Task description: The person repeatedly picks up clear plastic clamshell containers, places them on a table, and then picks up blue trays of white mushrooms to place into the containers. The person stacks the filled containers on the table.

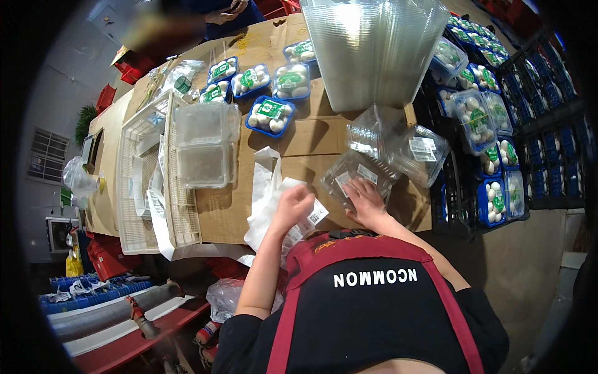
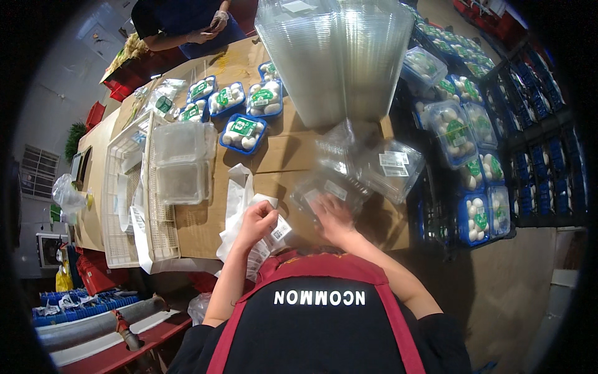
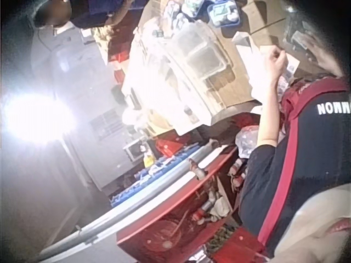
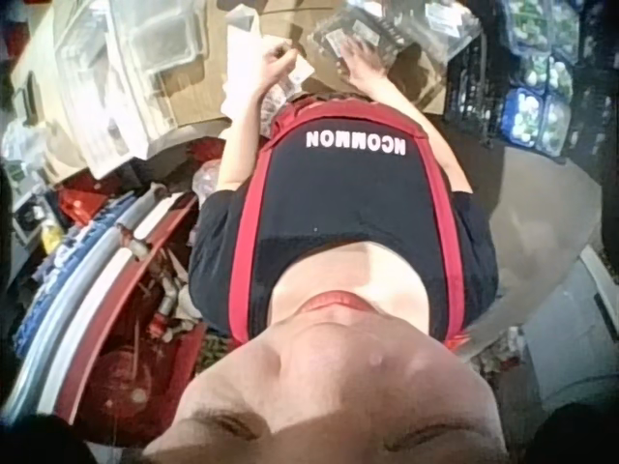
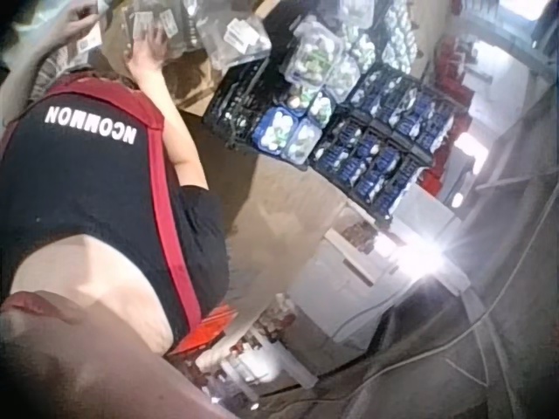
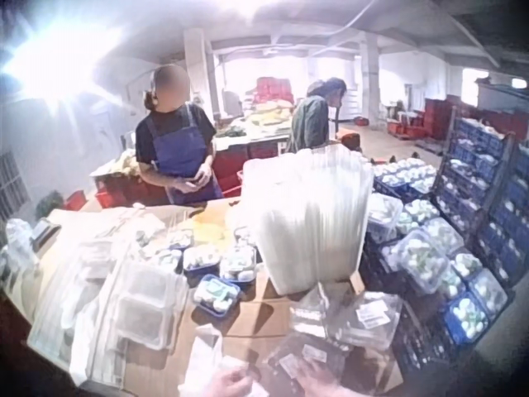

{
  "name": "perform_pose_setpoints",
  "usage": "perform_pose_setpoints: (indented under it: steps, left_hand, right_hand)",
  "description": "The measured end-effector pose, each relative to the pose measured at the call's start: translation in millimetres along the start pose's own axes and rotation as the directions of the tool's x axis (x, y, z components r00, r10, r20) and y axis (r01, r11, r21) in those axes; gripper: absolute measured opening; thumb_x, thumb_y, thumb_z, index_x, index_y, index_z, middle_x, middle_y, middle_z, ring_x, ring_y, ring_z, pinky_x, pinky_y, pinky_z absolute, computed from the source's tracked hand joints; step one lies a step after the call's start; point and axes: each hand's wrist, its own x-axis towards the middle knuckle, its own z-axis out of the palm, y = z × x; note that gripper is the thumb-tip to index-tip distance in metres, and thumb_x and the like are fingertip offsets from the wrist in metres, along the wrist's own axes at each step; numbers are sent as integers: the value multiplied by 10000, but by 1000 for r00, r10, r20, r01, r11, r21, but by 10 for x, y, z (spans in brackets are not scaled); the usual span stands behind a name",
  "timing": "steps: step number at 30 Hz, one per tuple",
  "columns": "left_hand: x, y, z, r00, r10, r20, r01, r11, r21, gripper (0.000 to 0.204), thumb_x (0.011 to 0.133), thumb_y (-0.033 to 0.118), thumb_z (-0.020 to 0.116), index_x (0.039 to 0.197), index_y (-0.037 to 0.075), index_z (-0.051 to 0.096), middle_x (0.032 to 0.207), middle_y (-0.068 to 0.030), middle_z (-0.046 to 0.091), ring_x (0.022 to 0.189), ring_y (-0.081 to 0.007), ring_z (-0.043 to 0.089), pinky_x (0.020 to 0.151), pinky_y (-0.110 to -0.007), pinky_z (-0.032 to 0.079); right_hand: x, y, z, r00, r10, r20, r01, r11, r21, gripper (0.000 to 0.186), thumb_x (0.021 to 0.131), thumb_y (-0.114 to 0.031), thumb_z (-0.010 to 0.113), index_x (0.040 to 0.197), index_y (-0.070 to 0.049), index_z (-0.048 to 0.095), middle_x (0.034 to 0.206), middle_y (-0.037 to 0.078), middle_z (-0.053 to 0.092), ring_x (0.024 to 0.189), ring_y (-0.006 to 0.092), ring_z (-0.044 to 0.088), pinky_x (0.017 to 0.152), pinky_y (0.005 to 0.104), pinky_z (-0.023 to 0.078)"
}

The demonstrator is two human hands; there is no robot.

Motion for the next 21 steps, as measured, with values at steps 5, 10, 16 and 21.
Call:
perform_pose_setpoints:
  steps: [5, 10, 16, 21]
  left_hand:
    - [106, -11, 162, 1000, -14, 20, 10, 988, 154, 230, 784, 197, 599, 767, -31, 574, 723, -94, 630, 622, -134, 527, 572, -276, 418]
    - [294, 114, 392, 998, 53, 41, -56, 996, 63, 267, 781, 206, 574, 852, -49, 608, 743, -158, 636, 697, -218, 608, 664, -323, 459]
    - [790, -205, 637, 983, 85, 163, -121, 965, 231, 202, 746, 164, 584, 880, 20, 631, 784, -174, 629, 710, -272, 623, 655, -334, 466]
    - [837, -269, 812, 978, 205, 40, -204, 898, 389, 198, 742, 204, 606, 836, 31, 626, 761, -162, 623, 701, -346, 597, 607, -398, 460]
  right_hand:
    - [-19, -111, -278, 962, -41, -269, 97, 975, 199, 390, 678, -40, 569, 1065, -62, 525, 1125, 152, 505, 1038, 319, 502, 811, 382, 463]
    - [-48, -101, -445, 892, -158, -424, 123, 987, -108, 120, 667, -42, 562, 776, -84, 588, 821, 53, 513, 780, 231, 521, 644, 341, 420]
    - [-8, -112, -692, 926, 78, -369, -134, 983, -129, 45, 714, -107, 578, 750, -100, 605, 656, 63, 470, 607, 238, 509, 547, 356, 382]
    - [-210, -262, -660, 974, 122, 192, -207, 824, 527, 300, 788, -208, 561, 1029, -31, 585, 910, 186, 592, 813, 318, 593, 704, 379, 474]
